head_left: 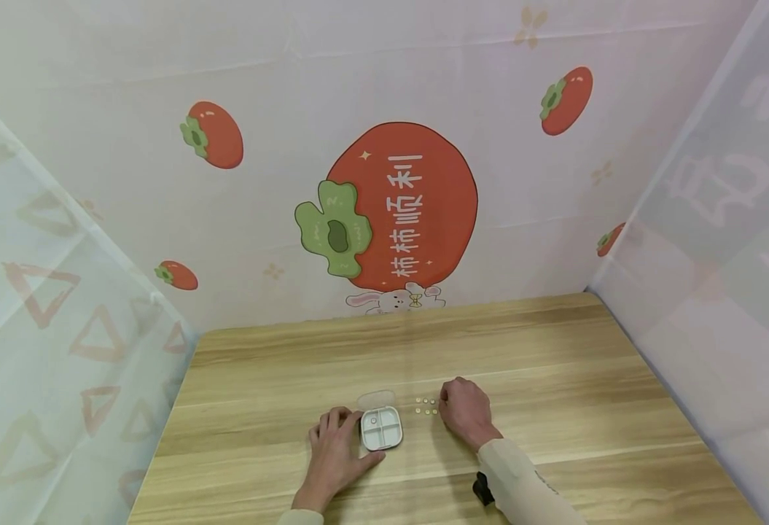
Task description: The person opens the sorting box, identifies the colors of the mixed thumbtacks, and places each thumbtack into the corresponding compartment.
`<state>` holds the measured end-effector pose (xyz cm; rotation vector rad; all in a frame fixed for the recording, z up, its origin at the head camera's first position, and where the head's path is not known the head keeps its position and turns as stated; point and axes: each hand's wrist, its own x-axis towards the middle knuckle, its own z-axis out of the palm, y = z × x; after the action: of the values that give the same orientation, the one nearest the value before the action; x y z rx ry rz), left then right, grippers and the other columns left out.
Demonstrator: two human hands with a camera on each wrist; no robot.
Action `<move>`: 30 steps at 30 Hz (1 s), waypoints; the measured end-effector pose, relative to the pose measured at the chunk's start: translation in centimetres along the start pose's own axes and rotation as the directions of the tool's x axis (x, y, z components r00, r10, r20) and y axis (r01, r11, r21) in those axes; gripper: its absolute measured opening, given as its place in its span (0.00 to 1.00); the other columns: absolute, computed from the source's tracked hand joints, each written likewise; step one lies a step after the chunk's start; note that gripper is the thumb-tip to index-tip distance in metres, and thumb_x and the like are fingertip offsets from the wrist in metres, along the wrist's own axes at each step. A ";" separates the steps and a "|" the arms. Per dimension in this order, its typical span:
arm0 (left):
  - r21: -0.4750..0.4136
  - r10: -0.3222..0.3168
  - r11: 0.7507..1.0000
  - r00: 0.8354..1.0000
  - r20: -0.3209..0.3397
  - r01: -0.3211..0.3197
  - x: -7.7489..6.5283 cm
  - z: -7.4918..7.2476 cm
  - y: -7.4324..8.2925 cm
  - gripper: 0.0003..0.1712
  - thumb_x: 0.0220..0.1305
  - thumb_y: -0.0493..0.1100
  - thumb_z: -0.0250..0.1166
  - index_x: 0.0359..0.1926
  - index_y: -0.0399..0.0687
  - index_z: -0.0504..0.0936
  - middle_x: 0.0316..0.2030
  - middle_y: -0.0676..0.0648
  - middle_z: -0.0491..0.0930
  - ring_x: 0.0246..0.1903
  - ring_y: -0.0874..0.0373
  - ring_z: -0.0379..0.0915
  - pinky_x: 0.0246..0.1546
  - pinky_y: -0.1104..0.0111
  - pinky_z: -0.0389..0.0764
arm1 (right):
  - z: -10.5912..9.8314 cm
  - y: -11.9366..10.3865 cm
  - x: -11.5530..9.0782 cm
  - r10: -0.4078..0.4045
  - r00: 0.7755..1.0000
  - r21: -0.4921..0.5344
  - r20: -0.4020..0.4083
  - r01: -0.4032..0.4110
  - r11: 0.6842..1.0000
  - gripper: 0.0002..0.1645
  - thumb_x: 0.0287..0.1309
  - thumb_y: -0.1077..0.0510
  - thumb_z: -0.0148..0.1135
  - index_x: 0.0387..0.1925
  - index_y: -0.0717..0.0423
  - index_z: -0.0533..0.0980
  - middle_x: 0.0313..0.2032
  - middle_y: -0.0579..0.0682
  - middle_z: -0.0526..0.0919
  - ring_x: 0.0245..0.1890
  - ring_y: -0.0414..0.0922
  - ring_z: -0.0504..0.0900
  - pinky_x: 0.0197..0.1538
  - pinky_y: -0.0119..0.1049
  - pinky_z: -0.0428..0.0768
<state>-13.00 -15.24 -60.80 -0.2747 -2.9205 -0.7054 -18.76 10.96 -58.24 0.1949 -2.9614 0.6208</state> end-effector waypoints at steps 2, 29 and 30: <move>0.001 0.002 1.000 1.000 -0.004 -0.002 0.0 0.0 0.0 0.46 0.36 0.74 0.66 0.55 0.55 0.73 0.51 0.49 0.64 0.54 0.48 0.57 0.49 0.48 0.54 | -0.1 0.0 0.0 -0.001 1.000 -0.003 -0.003 0.001 1.000 0.06 0.47 0.58 0.63 0.19 0.47 0.76 0.22 0.41 0.71 0.23 0.39 0.70 0.24 0.35 0.69; 0.006 -0.010 1.000 1.000 0.012 0.010 0.0 -0.1 0.0 0.45 0.37 0.74 0.65 0.55 0.56 0.73 0.51 0.48 0.65 0.54 0.48 0.56 0.49 0.48 0.54 | -2.8 -0.1 -1.7 -0.106 0.986 0.469 0.131 0.033 0.883 0.04 0.54 0.56 0.61 0.28 0.51 0.79 0.26 0.40 0.77 0.27 0.38 0.74 0.32 0.32 0.73; 0.007 -0.012 1.000 1.000 0.017 0.012 0.0 -0.1 0.0 0.45 0.37 0.74 0.65 0.55 0.57 0.73 0.52 0.48 0.64 0.54 0.48 0.56 0.49 0.48 0.54 | -2.9 0.0 -1.7 -0.109 0.984 0.500 0.144 0.023 0.866 0.05 0.55 0.55 0.61 0.29 0.51 0.79 0.26 0.41 0.77 0.27 0.38 0.75 0.32 0.33 0.73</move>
<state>-12.98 -15.27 -60.71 -0.2640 -2.9425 -0.6973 -16.83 12.29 -55.84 0.4073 -2.8613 1.4162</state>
